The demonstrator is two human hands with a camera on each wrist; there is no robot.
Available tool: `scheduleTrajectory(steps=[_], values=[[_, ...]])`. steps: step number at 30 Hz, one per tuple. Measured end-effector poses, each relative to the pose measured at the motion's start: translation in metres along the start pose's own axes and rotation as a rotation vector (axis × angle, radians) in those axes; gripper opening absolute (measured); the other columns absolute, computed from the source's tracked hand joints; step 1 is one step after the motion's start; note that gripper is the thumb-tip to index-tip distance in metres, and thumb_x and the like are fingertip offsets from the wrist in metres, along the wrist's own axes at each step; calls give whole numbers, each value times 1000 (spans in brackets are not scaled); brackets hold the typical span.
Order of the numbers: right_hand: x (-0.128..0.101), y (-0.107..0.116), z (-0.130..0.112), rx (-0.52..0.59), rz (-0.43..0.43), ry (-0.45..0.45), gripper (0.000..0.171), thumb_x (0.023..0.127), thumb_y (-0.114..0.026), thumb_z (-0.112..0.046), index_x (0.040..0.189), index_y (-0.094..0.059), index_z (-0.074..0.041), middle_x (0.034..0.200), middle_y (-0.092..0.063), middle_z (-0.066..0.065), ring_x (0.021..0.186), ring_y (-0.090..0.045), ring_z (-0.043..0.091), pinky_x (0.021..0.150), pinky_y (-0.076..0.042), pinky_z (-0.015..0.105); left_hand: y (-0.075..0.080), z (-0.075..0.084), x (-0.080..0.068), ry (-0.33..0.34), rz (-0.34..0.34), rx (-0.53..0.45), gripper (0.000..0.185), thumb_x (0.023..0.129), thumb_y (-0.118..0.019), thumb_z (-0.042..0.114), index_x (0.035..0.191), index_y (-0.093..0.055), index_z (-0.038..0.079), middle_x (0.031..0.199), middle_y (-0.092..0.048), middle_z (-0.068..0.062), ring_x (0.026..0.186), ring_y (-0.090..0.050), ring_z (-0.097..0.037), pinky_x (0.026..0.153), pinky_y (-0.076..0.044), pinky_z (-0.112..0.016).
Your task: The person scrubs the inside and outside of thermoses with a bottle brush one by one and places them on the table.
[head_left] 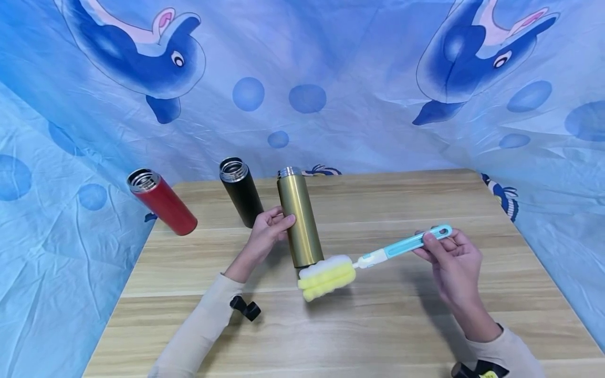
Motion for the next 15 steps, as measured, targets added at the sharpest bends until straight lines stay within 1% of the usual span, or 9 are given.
scheduleTrajectory(steps=[5, 7, 10, 15], values=[[-4, 2, 7, 53, -26, -20, 17, 93, -51, 24, 99, -61, 11, 89, -76, 19, 83, -77, 26, 72, -58, 38, -3, 5, 1, -18, -1, -50, 50, 97, -63, 12, 138, -47, -11, 105, -74, -7, 92, -74, -19, 79, -62, -35], [-6, 3, 11, 48, -26, -26, 18, 94, -51, 23, 97, -61, 9, 89, -76, 18, 82, -77, 25, 72, -58, 37, -5, 6, 1, -22, -11, -80, 49, 98, -60, 11, 139, -45, -12, 104, -75, -5, 91, -74, -18, 78, -62, -34], [-8, 7, 16, 67, -3, -26, 17, 93, -51, 24, 96, -60, 10, 88, -75, 18, 81, -77, 26, 72, -58, 38, -8, 8, 1, -30, -30, -129, 47, 99, -57, 10, 138, -44, -13, 103, -75, -4, 90, -74, -17, 76, -62, -33], [-9, 12, 21, 92, 41, 8, 13, 92, -53, 24, 95, -58, 13, 86, -75, 21, 80, -77, 28, 70, -60, 36, -9, 12, 0, -50, -46, -158, 43, 99, -58, 11, 135, -46, -10, 103, -75, -5, 88, -74, -17, 71, -61, -31]])
Point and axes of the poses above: each hand's wrist, its own x-axis towards the middle knuckle, its own y-axis out of the back of the hand, z = x × y, the point moved 3 cm from there along x, towards the middle knuckle
